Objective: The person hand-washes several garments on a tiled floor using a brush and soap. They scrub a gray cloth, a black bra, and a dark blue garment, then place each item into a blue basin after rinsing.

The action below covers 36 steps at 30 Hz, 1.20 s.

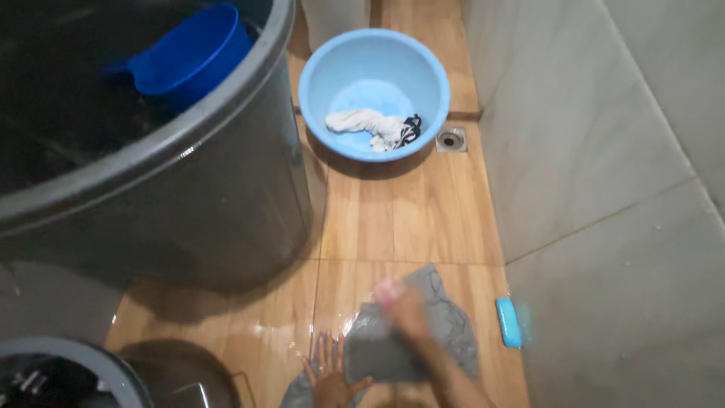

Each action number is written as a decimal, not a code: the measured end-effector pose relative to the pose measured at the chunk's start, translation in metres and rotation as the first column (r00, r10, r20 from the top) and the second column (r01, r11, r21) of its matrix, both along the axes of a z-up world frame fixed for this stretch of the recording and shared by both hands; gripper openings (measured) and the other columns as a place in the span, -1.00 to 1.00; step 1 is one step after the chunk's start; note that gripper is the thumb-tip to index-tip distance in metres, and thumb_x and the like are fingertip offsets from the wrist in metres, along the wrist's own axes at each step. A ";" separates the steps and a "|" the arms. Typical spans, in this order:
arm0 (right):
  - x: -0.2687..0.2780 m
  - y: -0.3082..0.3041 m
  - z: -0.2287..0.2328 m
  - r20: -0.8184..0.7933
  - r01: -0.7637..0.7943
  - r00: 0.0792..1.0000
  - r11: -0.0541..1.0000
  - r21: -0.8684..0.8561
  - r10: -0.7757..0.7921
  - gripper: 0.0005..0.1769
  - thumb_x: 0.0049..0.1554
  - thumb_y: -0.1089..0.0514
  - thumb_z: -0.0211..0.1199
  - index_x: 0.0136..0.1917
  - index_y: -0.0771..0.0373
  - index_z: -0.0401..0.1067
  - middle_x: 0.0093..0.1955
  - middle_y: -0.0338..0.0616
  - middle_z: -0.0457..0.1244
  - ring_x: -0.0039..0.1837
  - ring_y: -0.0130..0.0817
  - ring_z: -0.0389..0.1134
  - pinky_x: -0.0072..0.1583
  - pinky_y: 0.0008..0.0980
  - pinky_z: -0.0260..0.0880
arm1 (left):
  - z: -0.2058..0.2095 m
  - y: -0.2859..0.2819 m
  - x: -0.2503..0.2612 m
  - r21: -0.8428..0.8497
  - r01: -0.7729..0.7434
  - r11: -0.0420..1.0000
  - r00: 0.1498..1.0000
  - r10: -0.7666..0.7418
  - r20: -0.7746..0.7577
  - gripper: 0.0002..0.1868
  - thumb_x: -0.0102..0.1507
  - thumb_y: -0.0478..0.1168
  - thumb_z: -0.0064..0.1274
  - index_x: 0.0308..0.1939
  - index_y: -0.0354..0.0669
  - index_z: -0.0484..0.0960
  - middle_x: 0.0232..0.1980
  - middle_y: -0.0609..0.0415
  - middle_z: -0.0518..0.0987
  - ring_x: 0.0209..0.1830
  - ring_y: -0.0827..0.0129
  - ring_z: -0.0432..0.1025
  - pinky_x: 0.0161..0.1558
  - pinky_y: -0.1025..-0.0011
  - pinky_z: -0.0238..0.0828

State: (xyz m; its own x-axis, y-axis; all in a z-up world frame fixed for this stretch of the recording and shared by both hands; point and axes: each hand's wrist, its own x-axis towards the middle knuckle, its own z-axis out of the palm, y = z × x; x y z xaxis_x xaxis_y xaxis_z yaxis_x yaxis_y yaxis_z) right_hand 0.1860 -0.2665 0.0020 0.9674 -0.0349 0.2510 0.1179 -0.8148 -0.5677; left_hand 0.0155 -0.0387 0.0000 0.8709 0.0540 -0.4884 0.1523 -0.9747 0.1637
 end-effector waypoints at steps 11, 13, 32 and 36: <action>-0.132 0.061 0.016 0.124 -0.466 0.850 0.839 -0.280 0.513 -0.53 0.07 0.05 0.22 0.26 -0.13 0.58 0.05 0.13 0.35 -0.02 0.08 0.32 -0.04 0.10 0.29 | 0.019 -0.003 0.010 0.029 -0.004 1.000 0.989 0.009 -0.147 0.43 0.01 0.67 0.04 0.65 0.19 -0.42 0.72 0.12 -0.52 0.70 0.18 -0.64 0.49 -0.36 -0.63; -0.118 0.007 0.010 -0.146 -0.145 0.981 0.985 -0.097 0.130 -0.68 0.20 -0.01 0.17 0.20 -0.02 0.54 0.07 0.06 0.37 0.07 0.02 0.36 0.07 0.00 0.34 | 0.019 -0.004 0.006 0.034 0.000 0.999 0.990 0.005 -0.143 0.41 0.04 0.67 0.02 0.65 0.18 -0.43 0.72 0.10 -0.53 0.70 0.15 -0.66 0.48 -0.37 -0.62; -0.125 -0.059 0.034 -0.699 0.512 0.715 0.671 0.536 0.013 -0.51 -0.08 0.10 0.31 0.08 0.43 0.57 -0.08 0.12 0.43 -0.13 -0.17 0.44 -0.07 -0.21 0.46 | 0.051 -0.093 -0.026 -0.509 0.151 0.847 0.939 0.038 0.342 -0.02 -0.03 -0.15 0.40 0.42 -0.04 0.24 0.37 -0.12 0.33 0.28 -0.09 0.32 0.20 0.08 0.33; -0.126 -0.036 0.113 -0.340 0.258 0.824 0.232 0.938 0.454 -0.38 -0.10 0.24 0.26 0.27 0.36 0.35 -0.04 -0.07 0.34 -0.08 -0.30 0.40 -0.05 -0.29 0.47 | 0.071 -0.123 0.018 -0.845 0.000 0.535 0.719 0.587 0.372 -0.64 0.35 -0.16 -0.08 0.15 -0.28 0.58 0.05 -0.23 0.62 0.12 -0.04 0.56 0.10 0.16 0.47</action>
